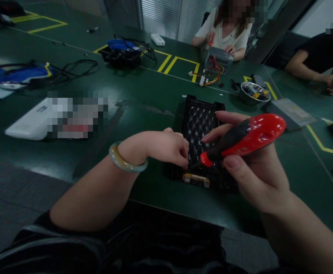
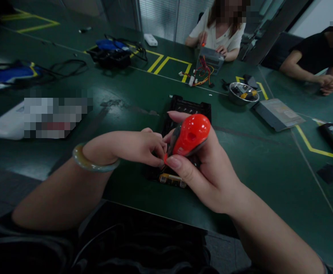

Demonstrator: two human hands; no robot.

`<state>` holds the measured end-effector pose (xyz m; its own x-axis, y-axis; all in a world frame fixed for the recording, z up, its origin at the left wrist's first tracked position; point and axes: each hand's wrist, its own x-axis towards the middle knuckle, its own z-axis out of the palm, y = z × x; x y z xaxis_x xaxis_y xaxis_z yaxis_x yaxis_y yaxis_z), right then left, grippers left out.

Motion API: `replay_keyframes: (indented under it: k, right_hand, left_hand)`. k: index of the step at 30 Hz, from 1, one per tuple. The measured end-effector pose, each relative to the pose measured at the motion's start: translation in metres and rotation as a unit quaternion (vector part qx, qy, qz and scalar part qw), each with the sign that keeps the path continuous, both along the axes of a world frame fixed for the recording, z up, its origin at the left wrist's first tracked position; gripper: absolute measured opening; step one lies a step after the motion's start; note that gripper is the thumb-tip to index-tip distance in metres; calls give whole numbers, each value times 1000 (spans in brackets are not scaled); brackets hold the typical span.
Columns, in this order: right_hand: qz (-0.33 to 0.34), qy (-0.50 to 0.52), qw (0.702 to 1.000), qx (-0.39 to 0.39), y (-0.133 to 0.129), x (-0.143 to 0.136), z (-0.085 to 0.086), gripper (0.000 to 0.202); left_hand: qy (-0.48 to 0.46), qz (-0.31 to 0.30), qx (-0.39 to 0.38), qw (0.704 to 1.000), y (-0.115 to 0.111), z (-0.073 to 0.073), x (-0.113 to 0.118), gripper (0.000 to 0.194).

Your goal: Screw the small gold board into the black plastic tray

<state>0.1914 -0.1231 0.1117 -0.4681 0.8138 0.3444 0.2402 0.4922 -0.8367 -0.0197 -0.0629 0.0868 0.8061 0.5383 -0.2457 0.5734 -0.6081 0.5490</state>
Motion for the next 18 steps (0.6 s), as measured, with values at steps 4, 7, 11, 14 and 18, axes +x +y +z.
replay_keyframes:
  k: [4, 7, 11, 14, 18]
  right_hand:
    - [3, -2, 1000, -9, -4, 1, 4, 66]
    - [-4, 7, 1000, -5, -3, 1, 3, 67]
    - [-41, -9, 999, 22, 2, 1, 1, 68]
    - [-52, -39, 997, 43, 3, 1, 1, 69]
    - [-37, -47, 997, 43, 0, 2, 4, 60]
  left_hand:
    - [11, 9, -6, 1000, -1, 2, 2, 20]
    - [12, 4, -1, 1000, 0, 1, 2, 21]
    - [4, -9, 26, 1000, 1, -3, 0, 24]
    - [-4, -13, 31, 999, 0, -4, -1, 24]
    - [-5, 0, 20, 1000, 0, -3, 0, 25]
